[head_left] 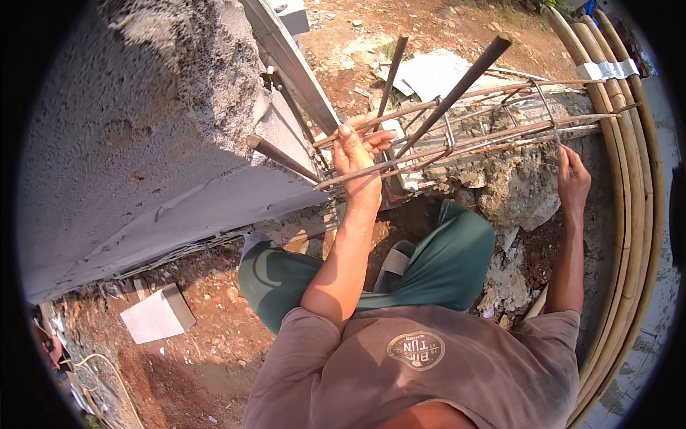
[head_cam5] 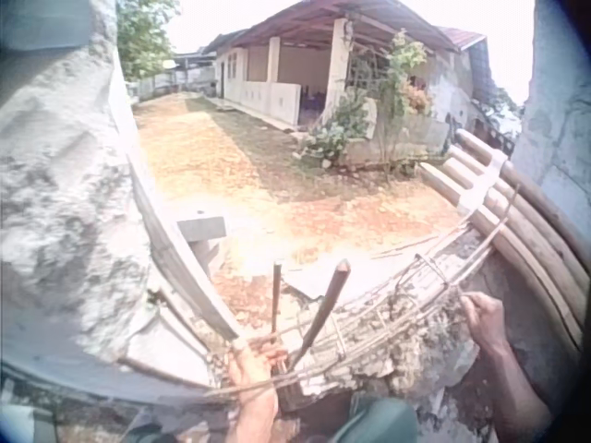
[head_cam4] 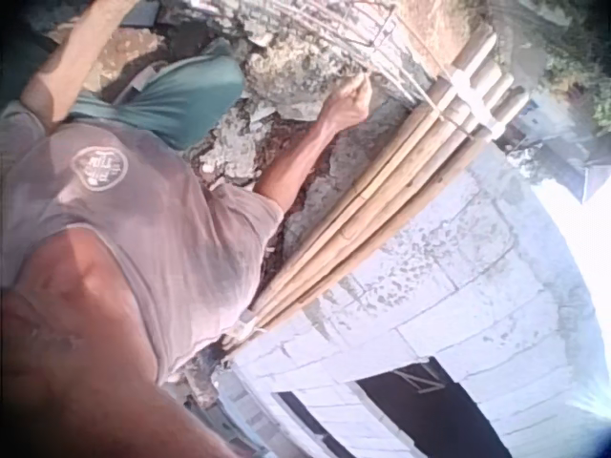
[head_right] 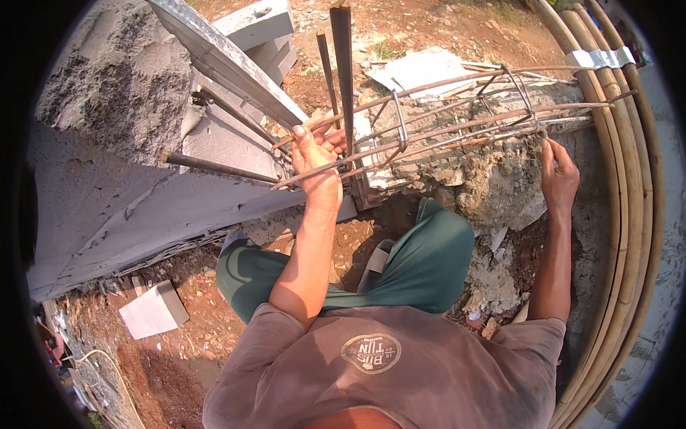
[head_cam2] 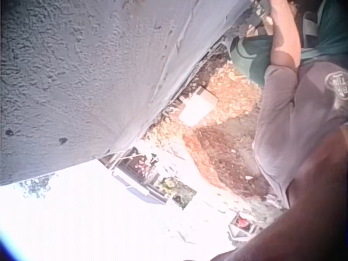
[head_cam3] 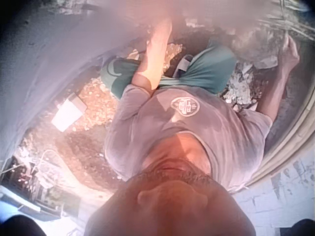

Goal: The person assembles a rebar cage by hand, bending and twisting metal rods together to form a grid structure. They then use a metal bar to tap and adjust the cage's shape before placing it against a concrete wall.

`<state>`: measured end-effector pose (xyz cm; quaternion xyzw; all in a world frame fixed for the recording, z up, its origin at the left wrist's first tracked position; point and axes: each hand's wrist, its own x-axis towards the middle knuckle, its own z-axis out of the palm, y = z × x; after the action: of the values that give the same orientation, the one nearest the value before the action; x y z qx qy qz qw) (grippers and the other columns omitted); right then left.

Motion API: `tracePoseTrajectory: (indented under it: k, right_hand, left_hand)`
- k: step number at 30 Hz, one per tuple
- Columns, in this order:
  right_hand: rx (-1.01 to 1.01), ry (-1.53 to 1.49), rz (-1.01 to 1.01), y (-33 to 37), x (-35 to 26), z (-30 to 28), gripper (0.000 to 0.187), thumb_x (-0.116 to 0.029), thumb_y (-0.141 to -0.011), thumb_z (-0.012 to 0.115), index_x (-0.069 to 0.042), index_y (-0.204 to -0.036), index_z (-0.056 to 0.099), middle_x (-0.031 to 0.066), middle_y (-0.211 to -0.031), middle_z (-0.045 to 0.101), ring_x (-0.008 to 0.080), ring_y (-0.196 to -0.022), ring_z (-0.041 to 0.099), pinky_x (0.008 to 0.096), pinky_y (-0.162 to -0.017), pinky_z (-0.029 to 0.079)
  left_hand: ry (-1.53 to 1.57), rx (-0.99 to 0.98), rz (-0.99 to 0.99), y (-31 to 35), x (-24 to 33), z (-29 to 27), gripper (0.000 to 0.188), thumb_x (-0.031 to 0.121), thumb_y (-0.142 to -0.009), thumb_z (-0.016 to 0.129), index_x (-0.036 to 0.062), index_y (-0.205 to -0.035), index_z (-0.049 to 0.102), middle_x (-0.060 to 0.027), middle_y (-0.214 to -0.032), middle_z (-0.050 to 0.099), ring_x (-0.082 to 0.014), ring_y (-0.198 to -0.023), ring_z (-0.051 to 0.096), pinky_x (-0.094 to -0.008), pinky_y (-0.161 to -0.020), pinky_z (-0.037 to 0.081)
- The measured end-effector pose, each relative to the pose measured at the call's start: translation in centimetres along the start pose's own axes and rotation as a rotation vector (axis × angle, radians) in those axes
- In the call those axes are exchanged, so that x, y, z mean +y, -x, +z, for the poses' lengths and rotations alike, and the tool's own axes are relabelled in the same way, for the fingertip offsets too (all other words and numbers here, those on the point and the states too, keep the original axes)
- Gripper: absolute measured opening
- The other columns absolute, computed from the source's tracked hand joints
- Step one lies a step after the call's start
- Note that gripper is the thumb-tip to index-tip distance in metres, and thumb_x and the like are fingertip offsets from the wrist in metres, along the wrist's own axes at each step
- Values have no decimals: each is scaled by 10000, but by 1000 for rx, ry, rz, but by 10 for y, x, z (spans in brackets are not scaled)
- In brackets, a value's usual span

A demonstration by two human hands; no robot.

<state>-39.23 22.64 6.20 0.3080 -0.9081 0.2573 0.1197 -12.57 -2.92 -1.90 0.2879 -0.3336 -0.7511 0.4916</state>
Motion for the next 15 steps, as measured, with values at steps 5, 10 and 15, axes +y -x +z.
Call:
tracePoseTrajectory:
  k: [5,10,15]
  right_hand:
    - [196,-352,-524,31,-114,-14,75,-35,-857,627,11,-913,645,116,-889,651,185,-803,620,281,-704,488]
    - [10,-435,-967,46,-215,16,198,-51,-680,746,-50,-840,629,75,-860,634,230,-787,606,342,-677,450]
    - [-110,-531,-976,79,-241,46,220,-115,-675,758,-78,-847,626,41,-877,617,214,-763,590,335,-666,430]
  left_hand:
    - [34,-72,44,-4,-4,-13,489,462,-977,356,7,-1117,467,-168,-1009,593,-261,-808,660,-343,-700,533]
    - [4,-42,27,-1,0,-4,478,462,-980,351,14,-1102,466,-146,-949,622,-218,-788,663,-293,-675,518]
    - [5,-5,-70,0,5,-2,472,482,-970,368,33,-1089,452,-150,-826,650,-193,-772,660,-272,-668,507]
